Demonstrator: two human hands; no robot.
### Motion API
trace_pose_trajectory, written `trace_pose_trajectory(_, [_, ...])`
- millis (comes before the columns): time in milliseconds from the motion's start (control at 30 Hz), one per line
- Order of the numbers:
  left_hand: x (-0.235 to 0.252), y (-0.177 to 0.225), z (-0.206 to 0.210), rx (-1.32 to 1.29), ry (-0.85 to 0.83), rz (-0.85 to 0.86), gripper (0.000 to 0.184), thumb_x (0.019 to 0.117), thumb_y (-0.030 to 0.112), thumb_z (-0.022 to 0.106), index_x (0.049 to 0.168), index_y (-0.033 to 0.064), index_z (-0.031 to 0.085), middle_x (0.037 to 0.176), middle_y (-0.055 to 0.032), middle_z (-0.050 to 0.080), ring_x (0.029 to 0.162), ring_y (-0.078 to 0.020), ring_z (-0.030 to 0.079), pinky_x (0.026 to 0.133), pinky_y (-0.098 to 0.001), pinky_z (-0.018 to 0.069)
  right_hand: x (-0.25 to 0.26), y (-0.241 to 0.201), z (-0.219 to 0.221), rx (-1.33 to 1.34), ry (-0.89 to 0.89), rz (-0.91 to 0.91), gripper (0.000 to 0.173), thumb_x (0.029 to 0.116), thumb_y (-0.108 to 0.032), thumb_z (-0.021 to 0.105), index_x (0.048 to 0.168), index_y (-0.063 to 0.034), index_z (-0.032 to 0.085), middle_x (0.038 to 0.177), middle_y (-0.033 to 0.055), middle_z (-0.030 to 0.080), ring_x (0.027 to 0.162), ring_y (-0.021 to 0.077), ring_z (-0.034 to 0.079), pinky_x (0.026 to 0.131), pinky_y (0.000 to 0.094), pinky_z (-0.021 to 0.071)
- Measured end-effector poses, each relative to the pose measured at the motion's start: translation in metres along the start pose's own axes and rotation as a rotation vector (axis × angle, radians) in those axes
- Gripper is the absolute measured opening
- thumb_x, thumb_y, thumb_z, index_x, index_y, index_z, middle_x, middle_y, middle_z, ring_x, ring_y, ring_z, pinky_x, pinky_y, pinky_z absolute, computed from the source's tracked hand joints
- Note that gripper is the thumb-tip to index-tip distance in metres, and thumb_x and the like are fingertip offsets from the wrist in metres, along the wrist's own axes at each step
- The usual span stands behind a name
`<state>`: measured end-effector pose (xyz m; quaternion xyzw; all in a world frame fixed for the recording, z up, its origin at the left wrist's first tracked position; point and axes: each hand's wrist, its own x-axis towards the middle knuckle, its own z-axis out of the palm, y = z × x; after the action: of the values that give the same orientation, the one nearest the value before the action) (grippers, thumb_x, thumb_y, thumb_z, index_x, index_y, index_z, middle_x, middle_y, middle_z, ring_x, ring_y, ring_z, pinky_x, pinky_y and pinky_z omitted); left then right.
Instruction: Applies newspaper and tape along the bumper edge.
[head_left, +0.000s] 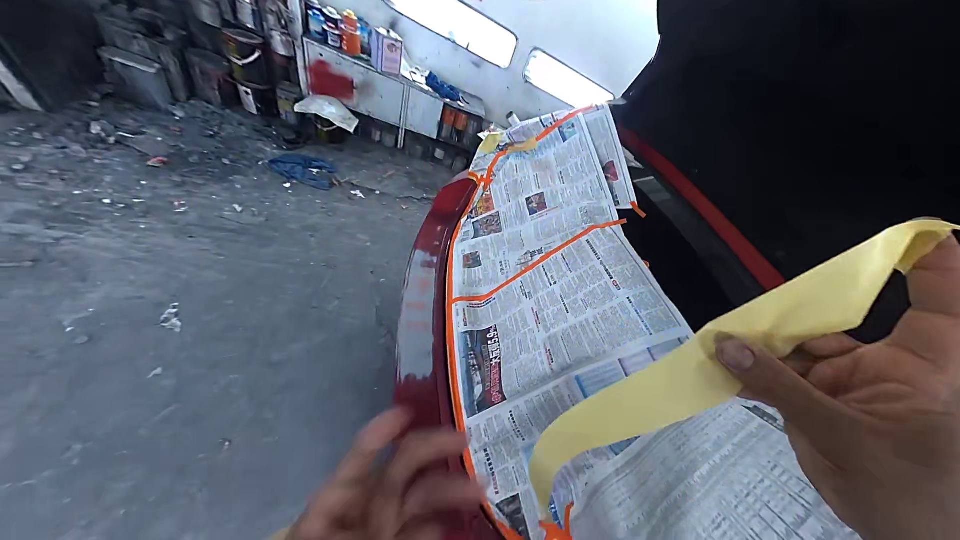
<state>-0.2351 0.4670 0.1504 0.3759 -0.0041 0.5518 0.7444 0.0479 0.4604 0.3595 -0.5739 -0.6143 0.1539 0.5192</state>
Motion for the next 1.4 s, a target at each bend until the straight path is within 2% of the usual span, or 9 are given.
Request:
trace_pose_trajectory(133, [0.013,-0.062,0.0,0.555,0.265,-0.373,0.103,0.0779,0.056,0.082,0.153,0.0023,0.036,0.148,-0.0167,0.05,0.132,-0.0286,0.055,0.101,-0.0472,0.0539,-0.018,0.005,0.003,-0.013,0.028,0.062,0.113,0.0811,0.004,0.079,0.158,-0.0328,0.005,0.113,-0.0004,0.071,0.081,0.0209,0.077,0.071,0.0346,0.0682])
trace_pose_trajectory(200, [0.004,-0.087,0.004,0.534,0.294,-0.609,0.079,0.0837,0.034,0.082,0.143,-0.0021,0.045,0.127,-0.015,0.063,0.11,-0.0238,0.067,0.089,-0.0419,0.0591,-0.021,0.01,0.003,-0.031,0.03,0.088,0.118,0.0808,0.007,0.076,0.16,-0.0344,0.0,0.119,0.0018,0.069,0.082,0.0221,0.077,0.071,0.0359,0.0686])
trace_pose_trajectory(267, [-0.008,-0.112,-0.003,0.393,0.33,-0.681,0.035,0.0926,0.015,0.073,0.119,-0.0009,0.058,0.099,-0.0086,0.069,0.084,-0.0174,0.07,0.075,-0.0351,0.061,-0.021,0.02,-0.001,-0.038,0.033,0.106,0.118,0.0796,0.01,0.075,0.16,-0.0382,0.003,0.118,0.0034,0.069,0.082,0.0232,0.077,0.07,0.0362,0.0684])
trace_pose_trajectory(367, [-0.029,-0.152,-0.021,0.166,0.347,-0.638,0.008,0.0973,0.008,0.063,0.104,0.0042,0.064,0.087,-0.0024,0.07,0.076,-0.0115,0.068,0.071,-0.0298,0.0593,-0.022,0.052,-0.013,-0.102,0.016,0.173,0.114,0.0799,0.005,0.077,0.159,-0.0408,0.009,0.106,0.0038,0.073,0.078,0.0231,0.076,0.065,0.036,0.0673])
trace_pose_trajectory(467, [-0.045,-0.188,-0.027,0.255,0.296,-0.635,0.011,0.1005,0.014,0.056,0.108,0.006,0.057,0.087,0.0014,0.064,0.075,-0.0078,0.064,0.07,-0.0278,0.0563,-0.037,0.087,-0.016,-0.207,-0.029,0.225,0.115,0.0814,-0.001,0.078,0.162,-0.032,0.002,0.112,0.0084,0.072,0.08,0.0241,0.076,0.067,0.0378,0.0675])
trace_pose_trajectory(667, [-0.063,-0.233,-0.038,0.453,0.291,-0.757,0.024,0.1034,0.021,0.051,0.113,0.0002,0.057,0.092,-0.0072,0.062,0.081,-0.0146,0.063,0.076,-0.0357,0.0552,-0.074,0.105,-0.006,-0.347,-0.078,0.214,0.113,0.0818,-0.001,0.081,0.16,-0.0021,-0.001,0.118,0.0165,0.068,0.088,0.0198,0.076,0.069,0.035,0.0679])
trace_pose_trajectory(833, [-0.065,-0.264,-0.038,0.49,0.306,-0.76,0.026,0.1042,0.02,0.052,0.117,-0.0025,0.056,0.094,-0.0109,0.063,0.079,-0.0164,0.064,0.074,-0.0358,0.056,-0.08,0.149,-0.016,-0.449,-0.084,0.268,0.115,0.0782,-0.002,0.082,0.162,-0.0049,0.004,0.118,0.0158,0.069,0.094,0.0184,0.076,0.071,0.0328,0.0665])
trace_pose_trajectory(1000, [-0.059,-0.289,-0.025,0.567,0.264,-0.766,0.03,0.1052,0.019,0.052,0.122,-0.0058,0.056,0.101,-0.0177,0.065,0.089,-0.0241,0.065,0.084,-0.0421,0.0545,-0.077,0.172,-0.032,-0.567,-0.094,0.299,0.119,0.0744,-0.001,0.084,0.163,-0.0071,0.005,0.124,0.0214,0.064,0.098,0.0225,0.074,0.072,0.036,0.0648])
trace_pose_trajectory(1400, [-0.035,-0.323,0.004,0.717,0.136,-1.002,0.034,0.1076,0.019,0.048,0.131,-0.0051,0.054,0.118,-0.0256,0.065,0.11,-0.0368,0.065,0.099,-0.0507,0.0508,-0.091,0.209,-0.067,-0.816,-0.224,0.321,0.108,0.0797,0.0,0.083,0.163,-0.0023,0.014,0.147,0.0293,0.05,0.084,0.0342,0.075,0.067,0.0489,0.0637])
